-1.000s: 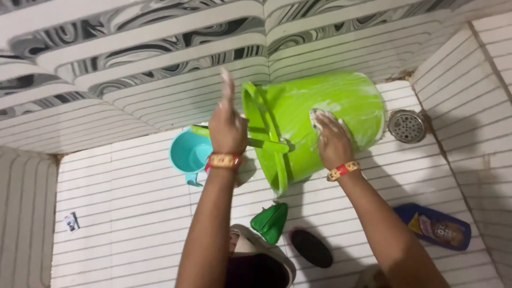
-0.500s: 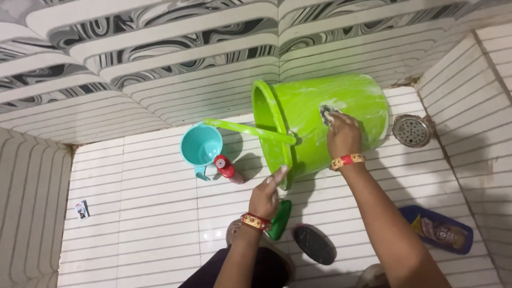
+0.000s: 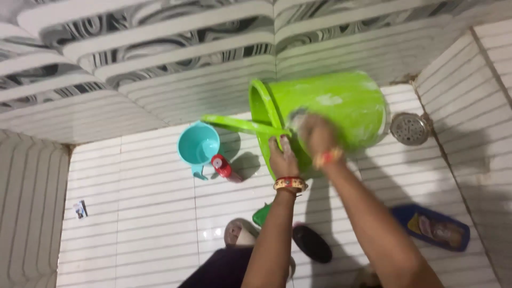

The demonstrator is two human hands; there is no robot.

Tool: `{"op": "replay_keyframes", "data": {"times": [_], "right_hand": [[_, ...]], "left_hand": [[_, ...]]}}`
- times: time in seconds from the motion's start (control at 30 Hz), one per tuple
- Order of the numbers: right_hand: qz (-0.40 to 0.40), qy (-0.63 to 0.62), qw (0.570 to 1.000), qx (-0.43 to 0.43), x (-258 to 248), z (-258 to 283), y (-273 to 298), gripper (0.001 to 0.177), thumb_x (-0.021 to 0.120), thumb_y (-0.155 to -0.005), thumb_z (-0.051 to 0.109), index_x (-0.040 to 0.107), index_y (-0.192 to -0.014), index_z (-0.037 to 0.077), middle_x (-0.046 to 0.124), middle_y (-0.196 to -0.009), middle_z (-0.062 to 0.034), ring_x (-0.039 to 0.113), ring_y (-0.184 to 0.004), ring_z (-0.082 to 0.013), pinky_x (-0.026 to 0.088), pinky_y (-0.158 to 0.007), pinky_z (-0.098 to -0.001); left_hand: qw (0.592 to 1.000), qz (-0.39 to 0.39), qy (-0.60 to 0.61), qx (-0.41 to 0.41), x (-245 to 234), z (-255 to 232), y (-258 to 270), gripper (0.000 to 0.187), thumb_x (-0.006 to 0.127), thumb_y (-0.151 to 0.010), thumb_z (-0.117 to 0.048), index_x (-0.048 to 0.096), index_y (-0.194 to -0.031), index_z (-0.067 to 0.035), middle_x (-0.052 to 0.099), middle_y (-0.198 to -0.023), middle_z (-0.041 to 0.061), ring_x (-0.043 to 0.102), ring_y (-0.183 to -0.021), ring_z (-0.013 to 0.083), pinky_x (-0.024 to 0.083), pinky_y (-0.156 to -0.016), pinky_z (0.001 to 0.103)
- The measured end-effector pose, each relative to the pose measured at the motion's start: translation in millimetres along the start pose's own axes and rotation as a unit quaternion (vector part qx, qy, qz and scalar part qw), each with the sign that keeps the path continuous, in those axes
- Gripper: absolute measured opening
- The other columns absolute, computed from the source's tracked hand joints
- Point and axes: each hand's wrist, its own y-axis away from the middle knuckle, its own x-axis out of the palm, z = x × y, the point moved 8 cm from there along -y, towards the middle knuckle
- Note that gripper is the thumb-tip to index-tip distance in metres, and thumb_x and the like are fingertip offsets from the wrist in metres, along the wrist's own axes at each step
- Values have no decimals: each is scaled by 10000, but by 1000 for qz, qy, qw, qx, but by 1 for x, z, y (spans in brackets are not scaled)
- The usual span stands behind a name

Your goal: Scrubbing and cleaning a green plastic bucket in a tiled washroom area using soap/detergent.

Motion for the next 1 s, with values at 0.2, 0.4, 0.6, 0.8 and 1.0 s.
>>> {"op": "replay_keyframes", "data": {"times": [0.2,0.4,0.6,0.8,1.0], "right_hand": [[0,37,999,37,2,-40,-32,187,700,-933,124,745,-1079,15,708,-1151,-230,660,-1071,-412,522,-974,-482],[-8,-63,995,-79,-36,29,17,144,652,-863,99,718,-967,25,721,-1094,-184,671,-1088,-386,529,-960,-467],[-116,17,993,23,-90,-6,29,224,625,-971,123,730,-1143,25,719,-1181,-188,662,-1135,-362,510,-1031,-468],[-104,-81,991,11,-78,-18,52,268,526,-1039,158,739,-1167,58,719,-1205,-147,670,-1145,-311,513,-1039,-442],[-99,-44,992,-64,-43,41,63,226,574,-903,149,741,-1045,92,744,-1101,-147,692,-1109,-355,528,-1008,-446]], "left_hand": [[990,59,119,-37,25,-6,-62,314,685,-872,-235,694,-1009,48,750,-960,278,692,-873,460,547,-775,494],[993,89,4,72,19,-22,-54,276,644,-907,-188,705,-1083,17,784,-1000,211,755,-917,353,570,-799,426],[990,122,-55,-36,2,7,22,393,690,-930,-328,687,-1161,-11,778,-1039,183,778,-974,313,582,-841,386],[992,97,-74,-15,12,-20,-17,435,594,-1005,-380,692,-1236,-24,749,-1082,214,712,-997,316,528,-856,386],[987,138,76,-14,34,-25,-35,545,530,-997,-375,526,-1462,-90,734,-1215,211,708,-1041,331,551,-869,394]]}}
